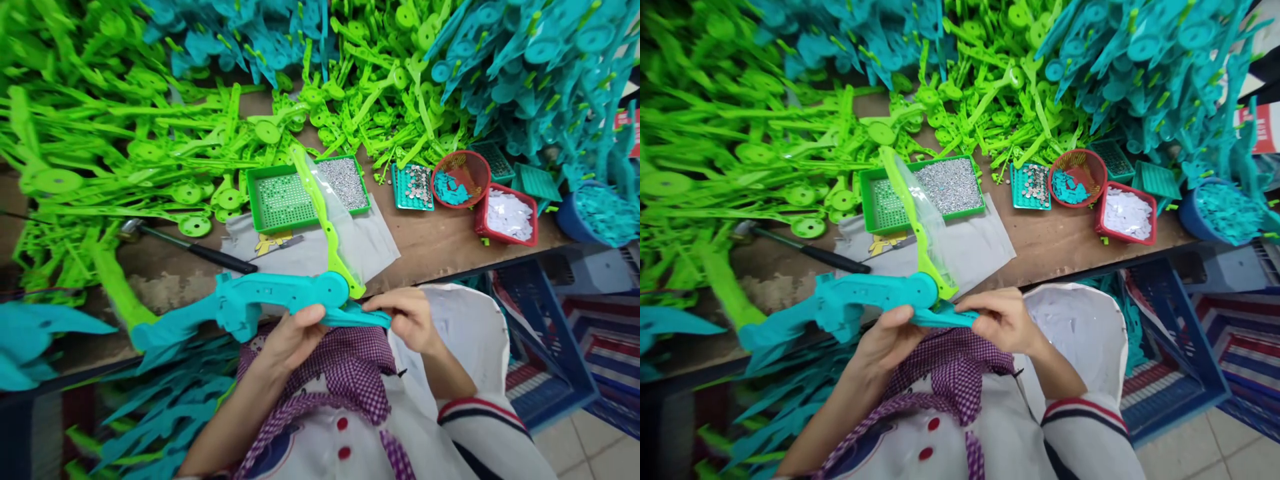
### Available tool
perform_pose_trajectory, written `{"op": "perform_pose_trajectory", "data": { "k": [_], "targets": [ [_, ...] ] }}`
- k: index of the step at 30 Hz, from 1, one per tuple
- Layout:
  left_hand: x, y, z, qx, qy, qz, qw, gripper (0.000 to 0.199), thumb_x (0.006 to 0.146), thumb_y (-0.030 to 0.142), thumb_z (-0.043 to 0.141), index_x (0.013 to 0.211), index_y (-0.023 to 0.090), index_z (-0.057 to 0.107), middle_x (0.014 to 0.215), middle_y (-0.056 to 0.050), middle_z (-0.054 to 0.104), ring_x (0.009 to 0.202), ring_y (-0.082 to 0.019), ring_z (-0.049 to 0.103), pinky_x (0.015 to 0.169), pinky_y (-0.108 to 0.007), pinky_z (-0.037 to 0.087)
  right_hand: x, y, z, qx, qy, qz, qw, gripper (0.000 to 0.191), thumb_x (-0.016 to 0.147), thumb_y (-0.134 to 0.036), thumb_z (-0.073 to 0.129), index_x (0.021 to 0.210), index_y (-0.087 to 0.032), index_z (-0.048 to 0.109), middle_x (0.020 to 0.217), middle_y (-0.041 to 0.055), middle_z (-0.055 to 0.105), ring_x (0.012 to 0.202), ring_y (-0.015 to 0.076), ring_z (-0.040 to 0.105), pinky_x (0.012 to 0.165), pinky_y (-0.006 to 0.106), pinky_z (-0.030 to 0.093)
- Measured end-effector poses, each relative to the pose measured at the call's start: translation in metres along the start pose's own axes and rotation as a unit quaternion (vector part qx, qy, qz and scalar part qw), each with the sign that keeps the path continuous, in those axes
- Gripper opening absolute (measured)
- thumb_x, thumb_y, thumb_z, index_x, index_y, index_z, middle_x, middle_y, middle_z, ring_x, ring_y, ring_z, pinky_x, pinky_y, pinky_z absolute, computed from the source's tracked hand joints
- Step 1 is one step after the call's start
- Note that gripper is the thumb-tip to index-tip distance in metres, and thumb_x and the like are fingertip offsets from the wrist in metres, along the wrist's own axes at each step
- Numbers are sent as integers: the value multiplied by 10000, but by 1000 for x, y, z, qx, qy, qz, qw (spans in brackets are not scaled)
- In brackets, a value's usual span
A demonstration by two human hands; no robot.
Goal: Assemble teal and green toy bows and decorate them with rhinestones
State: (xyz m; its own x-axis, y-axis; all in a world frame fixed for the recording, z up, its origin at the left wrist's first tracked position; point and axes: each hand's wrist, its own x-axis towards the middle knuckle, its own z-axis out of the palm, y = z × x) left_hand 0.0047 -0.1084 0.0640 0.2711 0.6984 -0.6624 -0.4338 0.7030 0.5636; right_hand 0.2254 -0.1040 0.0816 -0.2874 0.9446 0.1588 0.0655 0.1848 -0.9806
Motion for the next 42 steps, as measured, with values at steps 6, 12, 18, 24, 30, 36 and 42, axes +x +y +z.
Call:
{"op": "perform_pose_trajectory", "data": {
  "k": [6, 12, 18, 24, 30, 36, 42],
  "targets": [
    [2, -3, -1, -35, 1, 57, 998, 422, 612, 282, 838, 1012, 188, 742, 893, -23, 780, 873, -261, 736, 797, -356, 624, -15, 14, 11, 50, -100, 57, 992, 716, 869, -774, 434, 1252, -223, 683, 1085, 94, 740, 809, 190, 690, 732, 295, 529],
    [4, -1, 4, -90, 20, 56, 994, 548, 517, 232, 901, 1040, 195, 743, 871, 2, 785, 739, -174, 726, 669, -224, 615, -11, 14, 7, 123, -136, 99, 978, 785, 873, -776, 427, 1325, -160, 607, 867, 78, 683, 777, 180, 640, 652, 266, 510],
    [5, 2, 9, -92, -3, 45, 995, 544, 557, 198, 873, 1084, 189, 736, 918, -8, 786, 718, -162, 724, 640, -196, 611, -14, 28, 17, 188, -113, 108, 970, 618, 825, -719, 573, 1211, -241, 642, 985, 65, 674, 725, 153, 602, 595, 263, 481],
    [12, -7, -1, -67, -17, -5, 998, 550, 570, 246, 896, 1088, 154, 734, 833, -29, 781, 721, -204, 735, 664, -266, 631, -4, 32, -14, 149, 47, 93, 983, 455, 896, -667, 495, 1050, -299, 715, 624, -18, 584, 436, 101, 415, 423, 251, 310],
    [19, -23, -3, -39, -4, 9, 999, 494, 608, 217, 874, 1074, 141, 728, 826, -37, 771, 750, -219, 735, 723, -315, 627, 94, 26, -14, 59, 19, 154, 986, 457, 844, -610, 615, 1118, -250, 680, 680, -38, 584, 562, 106, 472, 549, 242, 401],
    [21, -24, 7, -57, 50, 49, 996, 575, 547, 212, 909, 1082, 172, 700, 874, -20, 769, 770, -188, 723, 673, -268, 625, 115, 24, 6, 71, 22, 144, 987, 356, 837, -537, 639, 760, -189, 661, 734, -17, 592, 731, 141, 534, 726, 274, 436],
    [30, -12, 13, -100, 61, 78, 990, 542, 552, 199, 903, 1056, 181, 706, 876, -3, 766, 787, -178, 728, 697, -261, 641, 76, 31, 13, 98, 233, 135, 958, 394, 872, -594, 565, 871, -207, 641, 787, -6, 565, 739, 152, 518, 704, 278, 439]
  ]
}}
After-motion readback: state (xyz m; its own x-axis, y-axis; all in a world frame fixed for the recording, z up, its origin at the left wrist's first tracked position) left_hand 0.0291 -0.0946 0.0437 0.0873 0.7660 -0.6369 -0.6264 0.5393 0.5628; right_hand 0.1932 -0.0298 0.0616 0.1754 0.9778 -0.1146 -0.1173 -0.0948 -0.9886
